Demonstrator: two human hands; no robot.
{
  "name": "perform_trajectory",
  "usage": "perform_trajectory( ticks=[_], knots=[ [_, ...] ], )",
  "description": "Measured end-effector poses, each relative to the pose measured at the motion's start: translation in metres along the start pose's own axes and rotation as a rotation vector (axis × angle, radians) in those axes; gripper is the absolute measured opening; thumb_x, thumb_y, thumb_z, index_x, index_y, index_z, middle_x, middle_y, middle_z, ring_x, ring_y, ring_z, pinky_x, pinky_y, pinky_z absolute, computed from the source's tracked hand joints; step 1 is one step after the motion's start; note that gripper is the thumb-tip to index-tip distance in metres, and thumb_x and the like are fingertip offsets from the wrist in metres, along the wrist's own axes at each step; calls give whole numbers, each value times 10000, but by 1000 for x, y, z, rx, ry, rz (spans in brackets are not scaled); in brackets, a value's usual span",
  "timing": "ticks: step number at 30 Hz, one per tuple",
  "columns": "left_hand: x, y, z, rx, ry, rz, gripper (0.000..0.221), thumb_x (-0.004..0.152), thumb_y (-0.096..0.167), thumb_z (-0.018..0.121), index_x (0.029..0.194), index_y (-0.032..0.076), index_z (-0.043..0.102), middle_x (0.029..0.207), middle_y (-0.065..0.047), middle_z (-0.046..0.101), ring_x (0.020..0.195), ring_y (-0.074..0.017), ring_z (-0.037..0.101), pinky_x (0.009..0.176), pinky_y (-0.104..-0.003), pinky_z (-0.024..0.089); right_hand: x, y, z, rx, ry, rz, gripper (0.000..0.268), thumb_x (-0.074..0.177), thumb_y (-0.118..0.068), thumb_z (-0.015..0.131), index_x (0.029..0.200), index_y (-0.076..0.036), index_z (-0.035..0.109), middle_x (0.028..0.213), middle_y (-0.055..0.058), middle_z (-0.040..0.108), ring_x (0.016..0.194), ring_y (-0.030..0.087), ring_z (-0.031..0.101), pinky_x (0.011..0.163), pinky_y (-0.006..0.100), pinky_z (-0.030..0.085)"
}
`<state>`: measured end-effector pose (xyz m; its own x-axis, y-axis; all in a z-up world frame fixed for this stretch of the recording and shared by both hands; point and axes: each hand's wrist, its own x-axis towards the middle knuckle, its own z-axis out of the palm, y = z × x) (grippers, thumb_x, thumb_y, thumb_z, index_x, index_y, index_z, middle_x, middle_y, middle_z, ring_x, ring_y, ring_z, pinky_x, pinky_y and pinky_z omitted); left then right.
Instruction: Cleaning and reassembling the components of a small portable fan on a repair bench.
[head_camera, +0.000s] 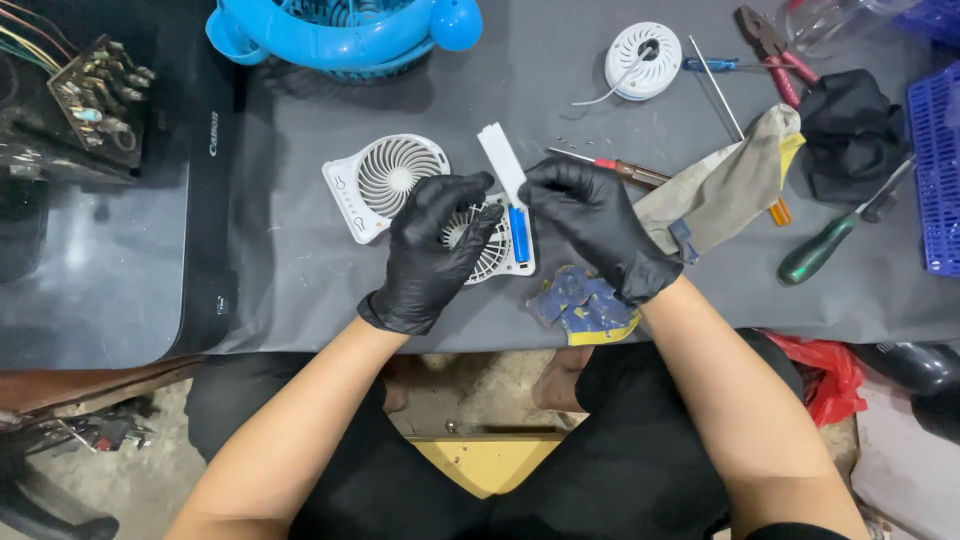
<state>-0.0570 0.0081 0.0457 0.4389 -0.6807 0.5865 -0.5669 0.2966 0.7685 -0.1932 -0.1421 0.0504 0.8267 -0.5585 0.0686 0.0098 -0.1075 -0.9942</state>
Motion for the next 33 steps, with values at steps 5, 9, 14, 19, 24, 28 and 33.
perform_trajectory(
  ticks=[5,9,14,19,24,28,33],
  knots=[
    [-6,-4,9,-329,-5,-280,144,952,80,657,1093,52,651,1093,-92,664,1004,-189,645,880,-300,533,-14,-2,13,-5,-60,64,76,891,-77,713,957,-40,717,975,37,665,913,109,637,837,240,552],
    [1,-10,7,-769,106,-616,113,957,193,585,1000,93,556,987,-120,688,864,-192,678,833,-354,576,3,-27,-27,-540,-82,-497,185,935,29,563,1055,22,704,1043,153,726,946,286,707,877,384,535],
    [3,-33,-3,-1089,98,-741,75,1011,187,497,1073,145,495,718,14,378,515,-82,315,438,-226,217,-16,-37,-154,-1311,523,-248,211,889,-187,689,1033,-33,693,969,133,687,863,321,649,771,405,474],
    [10,-22,-4,-1194,-36,-752,407,913,51,544,1293,127,419,644,47,244,465,-42,197,379,-203,142,-25,-54,-172,-1220,291,573,897,859,-281,729,1535,16,220,1334,252,562,1320,469,368,1063,484,317],
    [15,-1,-5,-1057,-170,-986,361,982,310,483,1244,72,551,686,-18,454,380,-80,271,336,-234,218,-32,-5,-229,-1370,538,-16,132,1065,-145,563,1074,-64,666,881,224,701,722,457,643,540,510,464],
    [11,3,-1,-1002,-218,-876,401,1003,300,440,1248,8,565,694,-56,405,420,-146,361,372,-259,315,-24,-29,-199,-1002,665,-481,89,893,155,488,891,69,511,1261,245,462,1220,392,483,1046,452,403],
    [10,5,4,-1003,-329,-831,455,955,320,490,1298,30,560,698,13,339,488,-81,313,392,-216,235,-26,-40,-176,-648,794,-859,179,1126,-148,512,1060,16,489,971,112,438,918,249,445,896,402,402]
  ],
)
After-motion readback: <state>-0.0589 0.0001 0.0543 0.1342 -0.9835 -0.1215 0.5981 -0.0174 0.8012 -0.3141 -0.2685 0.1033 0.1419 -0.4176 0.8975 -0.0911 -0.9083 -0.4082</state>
